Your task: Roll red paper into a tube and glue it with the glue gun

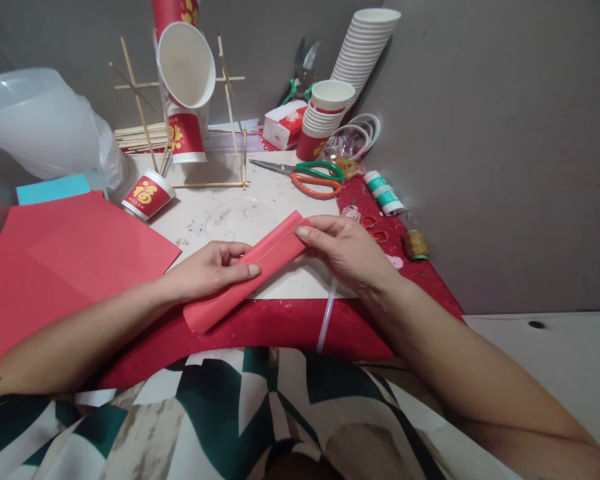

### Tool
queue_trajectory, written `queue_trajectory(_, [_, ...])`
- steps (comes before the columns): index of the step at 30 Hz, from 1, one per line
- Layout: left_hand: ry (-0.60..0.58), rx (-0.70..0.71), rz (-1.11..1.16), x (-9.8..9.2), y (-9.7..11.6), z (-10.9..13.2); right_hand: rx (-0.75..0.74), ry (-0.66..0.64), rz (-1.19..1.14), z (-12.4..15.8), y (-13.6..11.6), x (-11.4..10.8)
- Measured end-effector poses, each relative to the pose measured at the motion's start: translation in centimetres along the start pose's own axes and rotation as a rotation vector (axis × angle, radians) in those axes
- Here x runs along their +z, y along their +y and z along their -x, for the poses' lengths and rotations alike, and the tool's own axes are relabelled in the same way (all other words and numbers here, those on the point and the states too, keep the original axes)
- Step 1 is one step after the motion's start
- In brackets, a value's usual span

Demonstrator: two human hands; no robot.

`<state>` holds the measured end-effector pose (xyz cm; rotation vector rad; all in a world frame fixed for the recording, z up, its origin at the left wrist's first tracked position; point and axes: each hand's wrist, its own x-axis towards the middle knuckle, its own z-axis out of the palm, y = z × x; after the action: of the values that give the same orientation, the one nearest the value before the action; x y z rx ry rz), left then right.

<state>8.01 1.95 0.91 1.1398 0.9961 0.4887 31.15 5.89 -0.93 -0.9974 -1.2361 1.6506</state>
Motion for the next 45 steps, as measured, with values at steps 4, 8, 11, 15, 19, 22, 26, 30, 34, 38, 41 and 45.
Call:
queue_trajectory(4, [-0.026, 0.025, -0.031, -0.1, 0.0, 0.0, 0.006, -0.005, -0.003, 0.1, -0.1, 0.1])
queue_trajectory(8, [-0.001, 0.116, -0.179, -0.1, -0.2, 0.0, -0.005, -0.011, -0.004, 0.1, -0.1, 0.2])
queue_trajectory(11, [0.074, 0.172, -0.269, -0.2, 0.1, 0.0, -0.042, 0.032, -0.001, -0.1, -0.1, -0.1])
queue_trajectory(15, [0.468, 0.399, -0.212, -1.1, 1.7, 0.5, -0.156, 0.208, -0.046, -0.6, -0.6, -1.2])
queue_trajectory(19, [0.849, 0.752, -0.031, -2.5, 3.1, 1.2, -0.254, 0.393, -0.128, -0.8, -1.6, -2.2])
queue_trajectory(22, [0.881, 0.82, 0.03, -2.8, 3.2, 1.4, -0.374, 0.465, -0.186, -0.9, -2.1, -2.5])
queue_trajectory(26, [0.772, 0.774, -0.023, -1.7, 2.4, 1.2, -0.415, 0.461, -0.234, -1.0, -2.2, -2.4])
queue_trajectory(30, [0.709, 0.699, -0.016, -0.8, 1.8, 1.1, -0.386, 0.439, -0.271, -0.7, -2.1, -1.8])
queue_trajectory(34, [0.586, 0.574, 0.068, -1.0, 1.6, 1.2, -0.329, 0.406, -0.266, -0.5, -2.0, -1.4])
queue_trajectory(38, [0.502, 0.528, 0.105, -1.3, 1.4, 1.0, -0.348, 0.377, -0.249, -0.5, -1.9, -1.2])
queue_trajectory(41, [0.474, 0.54, 0.084, -1.1, 1.4, 1.0, -0.308, 0.392, -0.255, -0.6, -1.8, -1.2])
queue_trajectory(45, [0.449, 0.594, 0.071, -1.0, 1.1, 1.0, -0.278, 0.419, -0.277, -0.8, -1.8, -1.1])
